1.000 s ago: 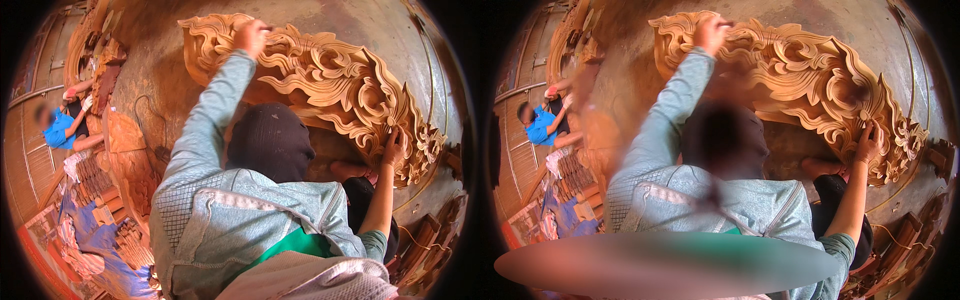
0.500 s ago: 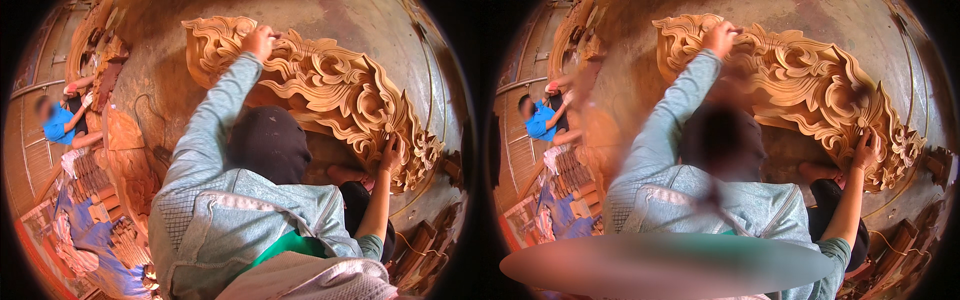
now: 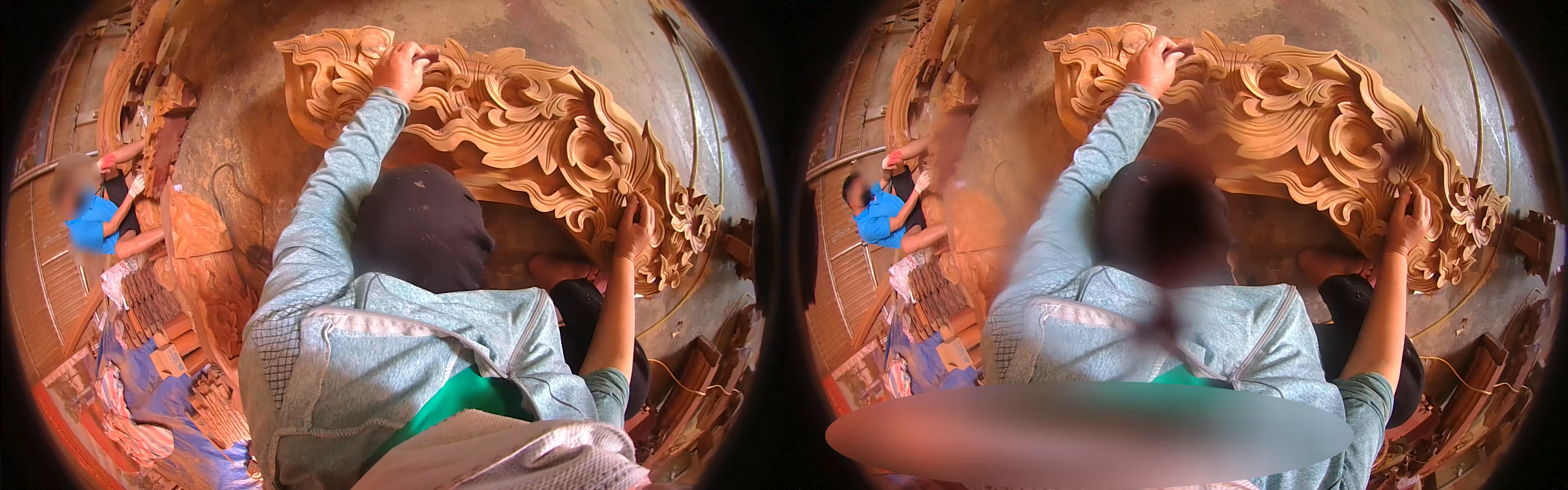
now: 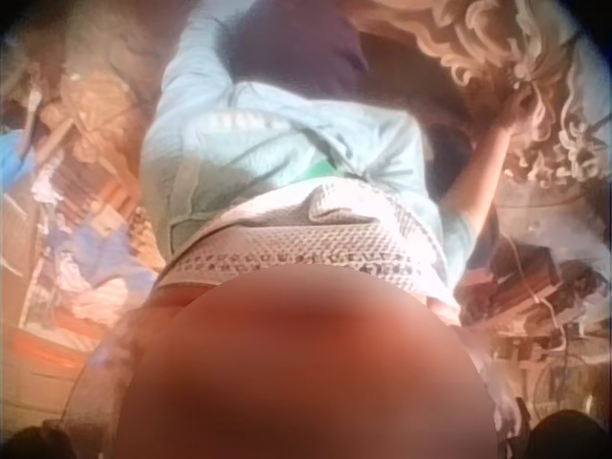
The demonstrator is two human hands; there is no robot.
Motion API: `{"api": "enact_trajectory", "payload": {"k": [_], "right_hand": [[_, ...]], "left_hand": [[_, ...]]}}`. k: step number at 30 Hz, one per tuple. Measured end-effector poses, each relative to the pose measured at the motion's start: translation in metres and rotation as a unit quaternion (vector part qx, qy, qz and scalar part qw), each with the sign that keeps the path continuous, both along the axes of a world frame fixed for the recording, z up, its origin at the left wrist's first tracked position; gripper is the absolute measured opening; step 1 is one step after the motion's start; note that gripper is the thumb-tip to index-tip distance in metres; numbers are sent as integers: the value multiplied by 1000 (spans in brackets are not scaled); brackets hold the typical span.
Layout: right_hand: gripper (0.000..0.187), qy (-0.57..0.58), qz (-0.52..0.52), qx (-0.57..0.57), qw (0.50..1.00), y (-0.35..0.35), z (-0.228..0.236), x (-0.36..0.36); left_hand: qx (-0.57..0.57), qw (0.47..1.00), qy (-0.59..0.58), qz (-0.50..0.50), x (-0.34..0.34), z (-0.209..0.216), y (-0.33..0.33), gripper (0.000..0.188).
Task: The person sits on the floor and assembles a large, ornate wooden carving by applying glue and attaching pre-carved wooden pieces. They repeatedly apply glue from a bottle and press the pieces into place on a large wooden base.
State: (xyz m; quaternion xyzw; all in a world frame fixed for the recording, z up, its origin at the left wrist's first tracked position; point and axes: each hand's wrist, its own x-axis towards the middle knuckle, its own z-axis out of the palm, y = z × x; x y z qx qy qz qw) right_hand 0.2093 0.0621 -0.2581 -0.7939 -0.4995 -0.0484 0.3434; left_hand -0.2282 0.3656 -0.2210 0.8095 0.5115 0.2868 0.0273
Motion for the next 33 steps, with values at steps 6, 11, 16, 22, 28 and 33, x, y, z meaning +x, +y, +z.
{"api": "enact_trajectory", "payload": {"k": [6,11,16,22,28,33], "right_hand": [[18,-36,6,-5,999,-4,-9,5],[17,-66,0,-58,996,1,5,-3],[20,-74,16,-4,997,2,8,-5],[12,-24,-5,61,998,2,5,-6],[12,-12,-2,77,997,2,6,-8],[18,23,-7,66,997,0,-2,-3]], "left_hand": [[-48,995,-14,87,-43,10,7,23],[-173,962,-210,12,-31,19,-41,20],[-146,978,7,-149,26,27,-119,22],[-181,982,-6,-60,-36,28,-118,18],[-150,986,-32,58,-54,75,-97,24],[-174,948,-252,-83,-16,169,-87,24]]}}
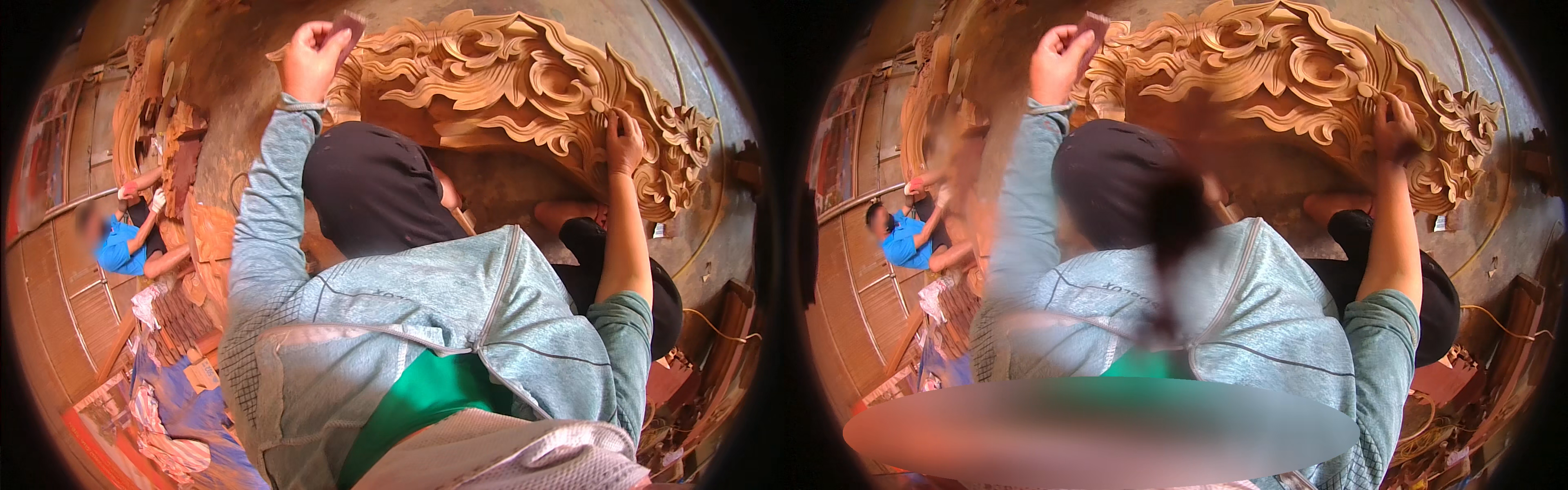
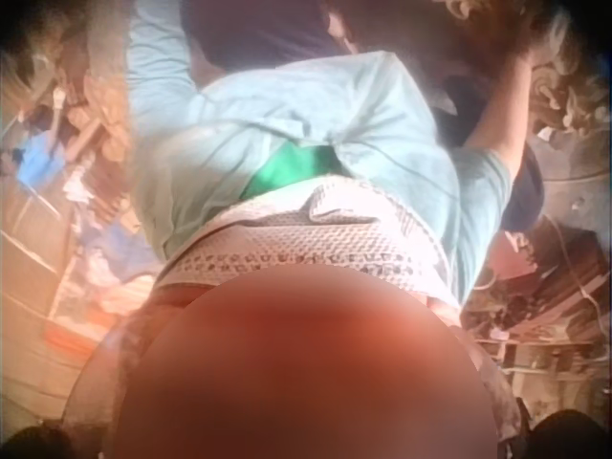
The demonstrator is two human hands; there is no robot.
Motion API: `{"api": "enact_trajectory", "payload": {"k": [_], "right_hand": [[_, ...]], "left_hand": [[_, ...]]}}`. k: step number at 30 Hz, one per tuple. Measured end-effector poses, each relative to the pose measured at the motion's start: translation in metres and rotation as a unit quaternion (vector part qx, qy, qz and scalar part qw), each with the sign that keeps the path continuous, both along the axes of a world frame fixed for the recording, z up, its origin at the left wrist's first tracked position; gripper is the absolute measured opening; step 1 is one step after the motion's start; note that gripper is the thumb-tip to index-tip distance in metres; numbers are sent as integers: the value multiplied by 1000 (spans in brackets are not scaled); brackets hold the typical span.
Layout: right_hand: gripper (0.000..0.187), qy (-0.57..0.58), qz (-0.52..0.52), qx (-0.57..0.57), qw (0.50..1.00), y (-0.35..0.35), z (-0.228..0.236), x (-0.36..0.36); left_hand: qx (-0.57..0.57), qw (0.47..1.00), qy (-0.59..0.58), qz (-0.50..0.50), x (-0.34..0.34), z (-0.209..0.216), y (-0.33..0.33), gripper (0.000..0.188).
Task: The person sits on the floor and assembles a large, ornate wooden carving by applying glue and attaching pre-carved wooden pieces. They repeatedly apply glue from a bottle and press the pieces into place on a large wooden base.
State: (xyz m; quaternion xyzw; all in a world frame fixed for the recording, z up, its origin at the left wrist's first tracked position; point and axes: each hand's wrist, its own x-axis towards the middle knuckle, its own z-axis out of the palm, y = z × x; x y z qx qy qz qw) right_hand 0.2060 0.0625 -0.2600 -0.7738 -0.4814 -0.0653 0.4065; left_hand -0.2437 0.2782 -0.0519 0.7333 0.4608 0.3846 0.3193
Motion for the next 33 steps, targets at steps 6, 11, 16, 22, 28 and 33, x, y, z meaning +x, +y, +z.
{"api": "enact_trajectory", "payload": {"k": [6,11,16,22,28,33], "right_hand": [[16,-9,6,0,1000,3,-3,3],[22,40,-20,-91,995,9,4,3],[26,318,76,-55,944,13,25,-37],[53,329,306,-45,892,-18,141,-188],[48,143,195,-143,960,-33,122,-180],[46,142,71,-297,942,-31,93,-143]], "left_hand": [[-237,945,-195,-112,76,57,-71,33],[-276,929,-192,-155,108,3,-124,30],[-178,974,60,-128,111,-7,-137,40],[-220,969,13,-109,114,-32,-132,35],[-212,968,50,-124,124,-34,-125,41],[-49,989,-25,-139,113,22,-110,29]]}}
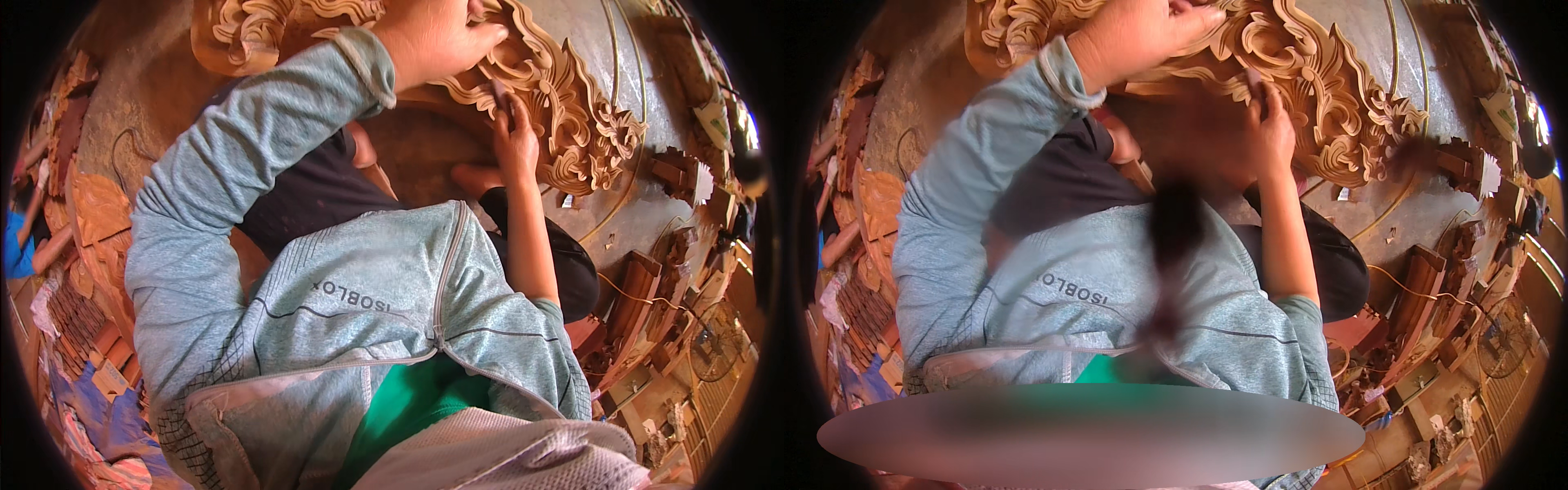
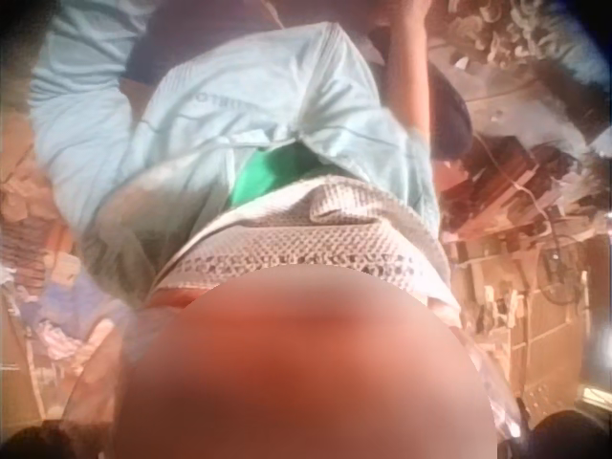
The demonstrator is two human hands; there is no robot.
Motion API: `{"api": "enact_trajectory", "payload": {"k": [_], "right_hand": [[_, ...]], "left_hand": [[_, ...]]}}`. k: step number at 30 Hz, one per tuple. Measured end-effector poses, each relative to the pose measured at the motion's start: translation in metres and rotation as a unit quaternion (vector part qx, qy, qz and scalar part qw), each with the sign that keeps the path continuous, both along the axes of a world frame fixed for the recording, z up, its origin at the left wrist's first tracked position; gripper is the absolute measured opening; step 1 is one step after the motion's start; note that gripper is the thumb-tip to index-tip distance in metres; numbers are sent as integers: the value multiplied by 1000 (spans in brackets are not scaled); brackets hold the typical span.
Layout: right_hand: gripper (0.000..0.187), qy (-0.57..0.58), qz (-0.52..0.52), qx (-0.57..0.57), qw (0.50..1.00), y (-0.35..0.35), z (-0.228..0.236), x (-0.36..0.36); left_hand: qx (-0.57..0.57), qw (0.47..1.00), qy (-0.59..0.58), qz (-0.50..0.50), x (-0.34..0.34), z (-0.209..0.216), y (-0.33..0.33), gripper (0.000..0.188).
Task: The person sits on the floor and assembles a large, ornate wooden carving by applying glue and attaching pre-carved wooden pieces. They repeatedly apply glue from a bottle and press the pieces into place on a large wooden base.
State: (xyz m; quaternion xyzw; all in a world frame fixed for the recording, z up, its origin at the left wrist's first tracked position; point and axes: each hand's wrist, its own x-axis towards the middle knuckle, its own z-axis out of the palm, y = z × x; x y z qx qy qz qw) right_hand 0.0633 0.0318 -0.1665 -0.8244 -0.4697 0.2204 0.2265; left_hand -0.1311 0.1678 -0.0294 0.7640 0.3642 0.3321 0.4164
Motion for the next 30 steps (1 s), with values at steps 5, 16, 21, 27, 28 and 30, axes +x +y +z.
{"api": "enact_trajectory", "payload": {"k": [5,16,21,27,28,30], "right_hand": [[39,-51,72,21,996,-8,-16,-36],[40,28,24,36,999,55,-4,0],[36,-106,14,-52,993,41,-30,53],[40,-199,44,-123,971,31,12,42],[44,-208,51,-140,967,36,17,35],[42,-204,42,-109,972,41,19,33]], "left_hand": [[96,993,-62,-9,4,-4,14,30],[48,999,-15,-19,6,11,20,36],[50,998,-33,-24,3,8,24,35],[45,999,-7,-7,-4,17,32,34],[34,999,-18,-18,1,14,30,34],[18,999,-30,-34,8,12,28,34]]}}
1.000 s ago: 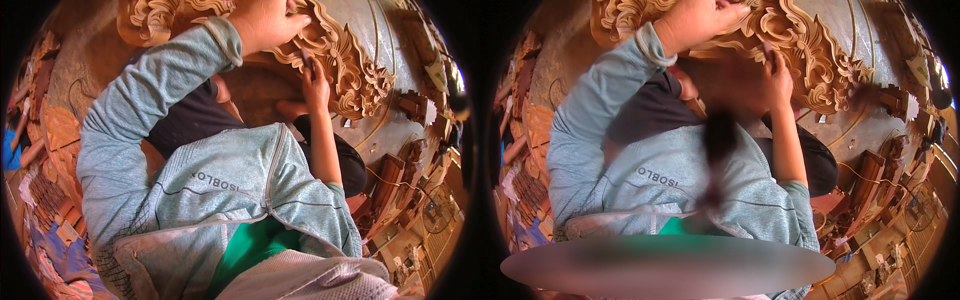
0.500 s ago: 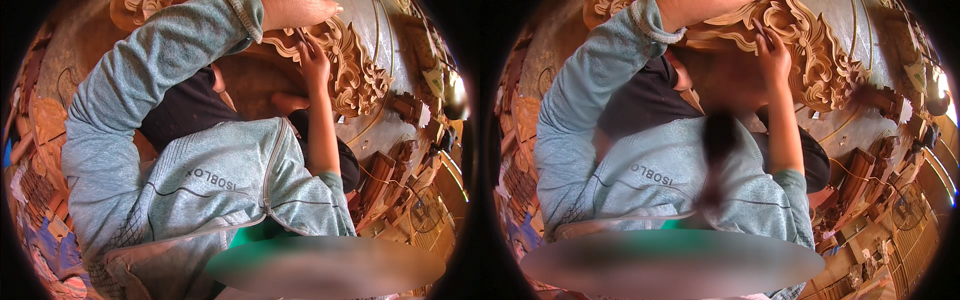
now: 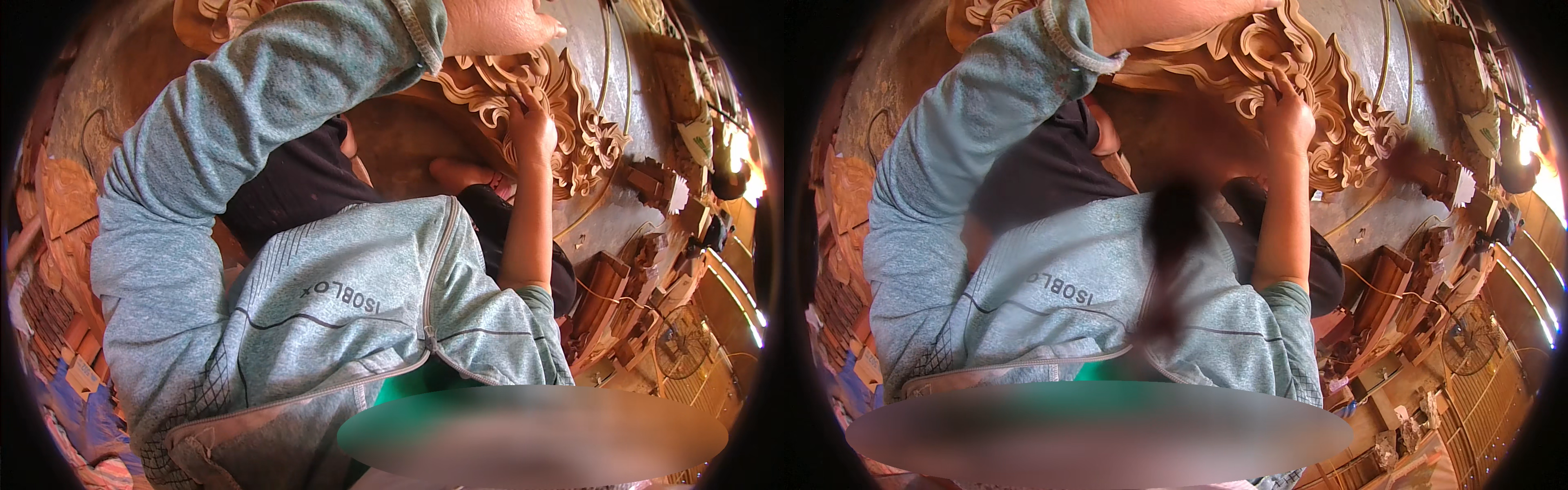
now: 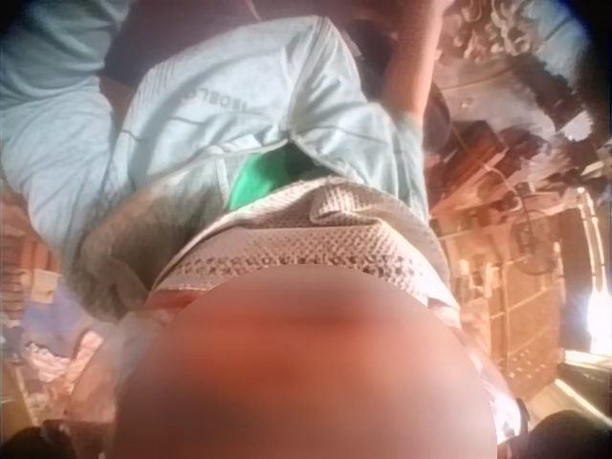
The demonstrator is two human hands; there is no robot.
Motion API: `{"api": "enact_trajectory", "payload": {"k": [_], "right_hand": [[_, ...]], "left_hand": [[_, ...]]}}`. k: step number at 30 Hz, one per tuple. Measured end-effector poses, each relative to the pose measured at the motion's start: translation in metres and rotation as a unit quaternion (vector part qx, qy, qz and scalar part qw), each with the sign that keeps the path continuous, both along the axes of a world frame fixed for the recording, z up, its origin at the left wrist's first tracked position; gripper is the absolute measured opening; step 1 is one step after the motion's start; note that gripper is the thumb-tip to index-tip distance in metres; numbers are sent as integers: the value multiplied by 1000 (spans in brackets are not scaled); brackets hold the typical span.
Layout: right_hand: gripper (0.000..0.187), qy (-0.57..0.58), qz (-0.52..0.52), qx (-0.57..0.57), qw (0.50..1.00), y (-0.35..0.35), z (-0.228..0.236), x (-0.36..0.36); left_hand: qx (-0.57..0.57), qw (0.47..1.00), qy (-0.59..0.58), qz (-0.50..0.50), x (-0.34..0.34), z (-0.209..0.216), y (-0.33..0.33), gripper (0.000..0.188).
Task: The person sits on the floor and assembles a large, ornate wooden carving by applying glue and attaching pre-carved wooden pieces. They repeatedly apply glue from a bottle and press the pieces into place on a large wooden base.
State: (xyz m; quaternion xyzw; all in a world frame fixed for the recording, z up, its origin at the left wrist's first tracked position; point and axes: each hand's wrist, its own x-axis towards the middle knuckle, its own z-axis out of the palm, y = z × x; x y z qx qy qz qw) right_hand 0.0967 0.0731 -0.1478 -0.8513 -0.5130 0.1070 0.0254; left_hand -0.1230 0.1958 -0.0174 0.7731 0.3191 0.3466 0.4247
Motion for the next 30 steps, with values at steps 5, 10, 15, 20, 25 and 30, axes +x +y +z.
{"api": "enact_trajectory", "payload": {"k": [5,10,15,20,25,30], "right_hand": [[36,162,-15,97,982,-10,8,-4],[34,343,-81,128,927,28,-15,-23],[32,252,-8,91,963,51,-45,-28],[31,229,1,62,972,5,-25,0],[30,216,36,108,970,-18,-26,33],[31,273,90,3,958,-21,5,59]], "left_hand": [[-18,1000,7,-16,5,7,5,33],[-18,1000,2,4,21,2,11,32],[8,1000,10,16,20,-5,16,32],[57,996,-19,68,28,-30,27,38],[37,988,147,-22,25,7,3,25],[66,978,185,-66,65,-4,-8,35]]}}
